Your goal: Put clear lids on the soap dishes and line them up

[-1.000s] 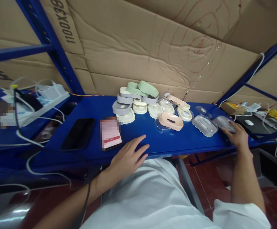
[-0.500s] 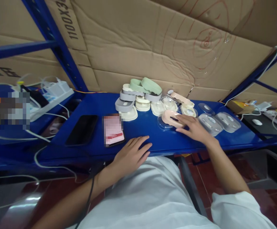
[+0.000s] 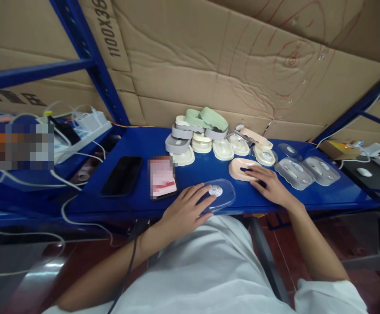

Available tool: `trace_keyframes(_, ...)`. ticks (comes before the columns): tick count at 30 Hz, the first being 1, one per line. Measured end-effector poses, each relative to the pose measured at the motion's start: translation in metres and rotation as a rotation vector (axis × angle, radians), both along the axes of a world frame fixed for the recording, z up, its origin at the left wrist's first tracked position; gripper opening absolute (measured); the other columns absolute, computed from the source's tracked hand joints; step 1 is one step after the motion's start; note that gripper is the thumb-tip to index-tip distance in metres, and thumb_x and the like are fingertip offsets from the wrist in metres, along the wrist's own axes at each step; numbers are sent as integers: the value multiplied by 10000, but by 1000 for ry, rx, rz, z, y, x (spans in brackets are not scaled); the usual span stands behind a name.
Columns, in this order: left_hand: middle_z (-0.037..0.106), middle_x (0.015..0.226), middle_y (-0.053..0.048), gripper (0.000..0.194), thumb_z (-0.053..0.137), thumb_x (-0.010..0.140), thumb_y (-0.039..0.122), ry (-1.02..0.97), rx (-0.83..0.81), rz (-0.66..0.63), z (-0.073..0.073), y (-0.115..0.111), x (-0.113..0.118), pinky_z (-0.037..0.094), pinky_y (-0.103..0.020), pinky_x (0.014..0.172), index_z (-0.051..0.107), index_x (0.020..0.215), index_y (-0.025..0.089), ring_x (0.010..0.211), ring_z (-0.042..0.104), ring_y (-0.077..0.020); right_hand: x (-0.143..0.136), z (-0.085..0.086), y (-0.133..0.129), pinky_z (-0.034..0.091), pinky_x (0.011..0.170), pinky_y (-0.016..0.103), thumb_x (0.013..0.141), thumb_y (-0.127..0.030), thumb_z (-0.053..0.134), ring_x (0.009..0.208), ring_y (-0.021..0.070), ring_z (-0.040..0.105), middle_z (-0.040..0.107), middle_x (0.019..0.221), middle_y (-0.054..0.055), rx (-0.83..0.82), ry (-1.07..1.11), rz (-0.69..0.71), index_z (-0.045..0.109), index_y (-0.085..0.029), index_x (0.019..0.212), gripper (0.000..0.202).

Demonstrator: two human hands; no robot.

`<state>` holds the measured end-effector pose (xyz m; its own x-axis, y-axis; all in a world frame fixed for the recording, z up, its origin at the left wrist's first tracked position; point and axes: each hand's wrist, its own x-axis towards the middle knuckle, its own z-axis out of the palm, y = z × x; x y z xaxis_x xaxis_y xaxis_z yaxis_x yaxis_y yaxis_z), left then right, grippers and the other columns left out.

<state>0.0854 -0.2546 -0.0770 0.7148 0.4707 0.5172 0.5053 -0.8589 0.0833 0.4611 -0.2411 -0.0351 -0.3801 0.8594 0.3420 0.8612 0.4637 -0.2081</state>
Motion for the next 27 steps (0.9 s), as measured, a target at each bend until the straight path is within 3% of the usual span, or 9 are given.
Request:
trace_keyframes(4,641,1509,-153,442,609,1076,392,-138,10,22,-5,0,-2,556,-505,1152,606,1464,179,1444,574,-327,-6,8,14,401,1219,626,1100,-454,491,1512,327,506,595,1585,77,63,-72,-53,593,-335,1526,453)
trace_keyframes(8,637,1514,-140,454,585,1090,351,-225,-19,82,-4,-1,-3,553,-494,1180,549,1512,187,1441,584,-301,-53,15,53,413,1190,560,1108,-474,462,1449,332,564,661,1505,121,80,-175,15,626,-247,1489,473)
trace_keyframes(11,621,1533,-145,454,578,1093,336,-200,-7,101,-2,-2,-4,550,-504,1188,544,1514,168,1457,571,-314,-84,16,91,398,1150,594,1073,-492,549,1345,392,626,701,1417,208,31,-255,-58,648,-159,1456,517)
trace_keyframes(13,611,1544,-156,459,565,1100,326,-174,9,77,0,-1,-4,544,-507,1196,532,1519,143,1470,561,-321,-92,19,111,400,1115,588,1045,-454,621,1240,396,681,755,1307,209,-21,-276,-84,707,-155,1372,452)
trace_keyframes(16,611,1544,-159,474,536,1110,306,-164,13,37,2,-1,-4,533,-512,1211,492,1552,141,1486,549,-323,-87,29,125,425,1069,498,1038,-371,646,1127,330,728,811,1167,129,-60,-261,-65,791,-198,1181,267)
trace_keyframes(21,576,1571,-136,524,487,1119,249,-284,-132,36,4,-1,-8,509,-514,1236,384,1633,238,1525,509,-288,-68,49,106,489,1002,408,1058,-453,590,1073,273,738,810,1148,99,-48,31,118,809,-214,1107,328)
trace_keyframes(23,545,1594,-137,543,489,1113,224,-349,-160,22,4,-2,-9,486,-525,1252,366,1640,258,1552,471,-290,-65,51,85,474,1061,439,1065,-482,572,1108,276,730,808,1157,95,-55,88,169,805,-232,1135,349)
trace_keyframes(27,493,1625,-150,569,485,1102,187,-451,-160,23,2,-3,-12,456,-551,1265,347,1647,270,1580,424,-307,-67,40,34,299,1241,584,1089,-416,553,1276,287,674,777,1272,78,-80,28,208,782,-288,1202,285)
